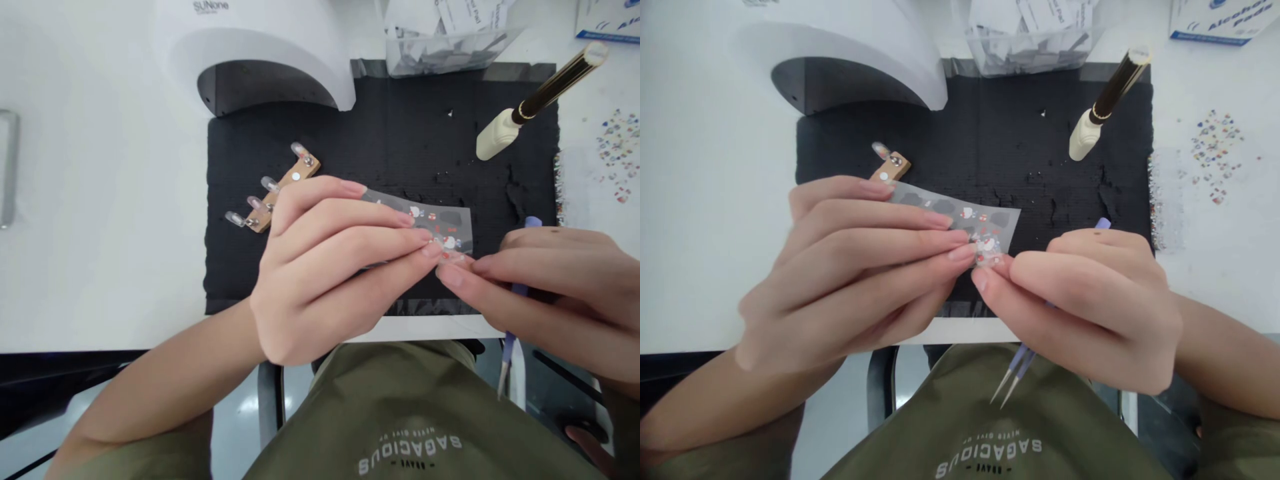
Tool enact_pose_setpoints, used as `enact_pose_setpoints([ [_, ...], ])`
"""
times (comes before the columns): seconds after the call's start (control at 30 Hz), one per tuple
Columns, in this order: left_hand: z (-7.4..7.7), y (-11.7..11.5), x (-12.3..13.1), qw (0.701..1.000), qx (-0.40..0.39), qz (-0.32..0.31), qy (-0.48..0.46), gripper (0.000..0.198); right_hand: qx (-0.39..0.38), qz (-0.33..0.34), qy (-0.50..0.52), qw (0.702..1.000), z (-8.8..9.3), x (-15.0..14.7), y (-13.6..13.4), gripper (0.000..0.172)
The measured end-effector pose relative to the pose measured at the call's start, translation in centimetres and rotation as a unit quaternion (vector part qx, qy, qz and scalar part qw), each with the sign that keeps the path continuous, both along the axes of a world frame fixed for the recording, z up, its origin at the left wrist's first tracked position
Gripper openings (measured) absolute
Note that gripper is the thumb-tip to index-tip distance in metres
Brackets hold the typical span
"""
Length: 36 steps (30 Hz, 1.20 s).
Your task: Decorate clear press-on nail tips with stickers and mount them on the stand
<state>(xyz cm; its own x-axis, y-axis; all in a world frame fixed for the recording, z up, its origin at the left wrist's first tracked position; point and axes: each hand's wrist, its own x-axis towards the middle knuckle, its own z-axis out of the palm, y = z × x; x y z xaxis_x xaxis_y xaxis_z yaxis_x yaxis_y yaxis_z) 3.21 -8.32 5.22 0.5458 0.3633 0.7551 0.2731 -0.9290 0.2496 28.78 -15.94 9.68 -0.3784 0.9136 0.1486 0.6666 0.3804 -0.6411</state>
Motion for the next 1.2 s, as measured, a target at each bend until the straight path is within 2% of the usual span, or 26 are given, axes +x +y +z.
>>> enact_pose_setpoints([
  [0.03, 0.0, 0.0, 0.0, 1.000, 0.006, -0.007, -0.015, 0.015, -0.007, -0.008, 0.002, 1.000, -0.4, 0.3, -0.1, 0.017],
  [0.07, 0.0, 0.0, 0.0, 0.999, 0.021, -0.017, -0.039, 0.014, 0.052, -0.014, 0.035, 0.998, -0.8, 0.4, -0.2, 0.020],
  [0.1, -0.1, 0.1, 0.0, 0.998, 0.023, -0.024, -0.049, 0.012, 0.082, -0.014, 0.047, 0.995, -1.3, 0.5, -0.3, 0.021],
  [0.13, -0.1, 0.1, 0.1, 1.000, -0.006, -0.009, -0.025, 0.012, 0.090, -0.009, 0.055, 0.994, -1.5, 0.4, -0.3, 0.020],
  [0.23, -0.1, 0.2, 0.0, 1.000, -0.008, -0.001, -0.016, 0.011, 0.078, -0.010, 0.062, 0.995, -1.2, 0.2, 0.1, 0.021],
  [0.27, 0.0, 0.3, 0.0, 1.000, -0.002, -0.007, -0.020, 0.011, 0.060, 0.002, 0.059, 0.996, -0.7, 0.2, 0.3, 0.023],
  [0.3, -0.1, 0.4, 0.0, 1.000, -0.001, -0.009, -0.021, 0.012, -0.009, 0.016, 0.017, 1.000, -0.3, 0.1, 0.6, 0.021],
  [0.37, -0.2, 0.7, -0.1, 1.000, 0.009, -0.014, -0.020, 0.014, -0.009, 0.013, 0.015, 1.000, 0.2, 0.1, 0.8, 0.023],
  [0.43, -0.5, 1.1, -0.1, 1.000, 0.012, -0.017, -0.023, 0.018, 0.013, 0.003, 0.004, 1.000, -0.2, 0.0, 0.6, 0.027],
  [0.47, -0.7, 1.3, -0.1, 1.000, 0.000, -0.018, -0.026, 0.022, 0.075, -0.015, 0.032, 0.997, -0.7, 0.0, 0.4, 0.031],
  [0.53, -1.1, 1.6, 0.0, 0.999, -0.024, -0.018, -0.031, 0.028, 0.129, -0.002, 0.028, 0.991, -1.7, -0.1, 0.0, 0.024],
  [0.6, -1.4, 1.9, 0.1, 0.999, -0.012, -0.008, -0.042, 0.027, 0.152, -0.030, -0.056, 0.986, -2.6, -0.2, -0.2, 0.024],
  [0.63, -1.5, 2.1, 0.1, 0.999, -0.001, 0.000, -0.043, 0.025, 0.213, -0.052, -0.090, 0.971, -2.8, -0.2, -0.1, 0.029],
  [0.7, -1.7, 2.4, 0.2, 0.999, 0.014, 0.014, -0.040, 0.022, 0.260, -0.075, -0.104, 0.957, -3.1, 0.0, 0.5, 0.038],
  [0.8, -2.0, 2.8, 0.3, 0.999, 0.022, 0.017, -0.032, 0.023, 0.216, -0.080, -0.080, 0.970, -3.1, 0.6, 1.5, 0.035],
  [0.87, -2.3, 3.0, 0.5, 0.998, 0.036, 0.023, -0.048, 0.016, 0.199, -0.075, -0.055, 0.976, -3.1, 1.0, 1.9, 0.034],
  [1.0, -2.8, 3.3, 0.8, 0.996, 0.019, 0.043, -0.072, 0.010, 0.194, -0.074, -0.047, 0.977, -3.0, 1.2, 1.8, 0.018],
  [1.1, -2.8, 3.4, 0.6, 0.998, 0.013, 0.033, -0.060, 0.015, 0.241, -0.056, -0.083, 0.965, -2.9, 1.1, 1.5, 0.021],
  [1.2, -2.3, 3.0, 0.3, 0.998, 0.013, 0.030, -0.054, 0.016, 0.323, -0.031, -0.122, 0.938, -2.8, 1.1, 1.6, 0.030],
])
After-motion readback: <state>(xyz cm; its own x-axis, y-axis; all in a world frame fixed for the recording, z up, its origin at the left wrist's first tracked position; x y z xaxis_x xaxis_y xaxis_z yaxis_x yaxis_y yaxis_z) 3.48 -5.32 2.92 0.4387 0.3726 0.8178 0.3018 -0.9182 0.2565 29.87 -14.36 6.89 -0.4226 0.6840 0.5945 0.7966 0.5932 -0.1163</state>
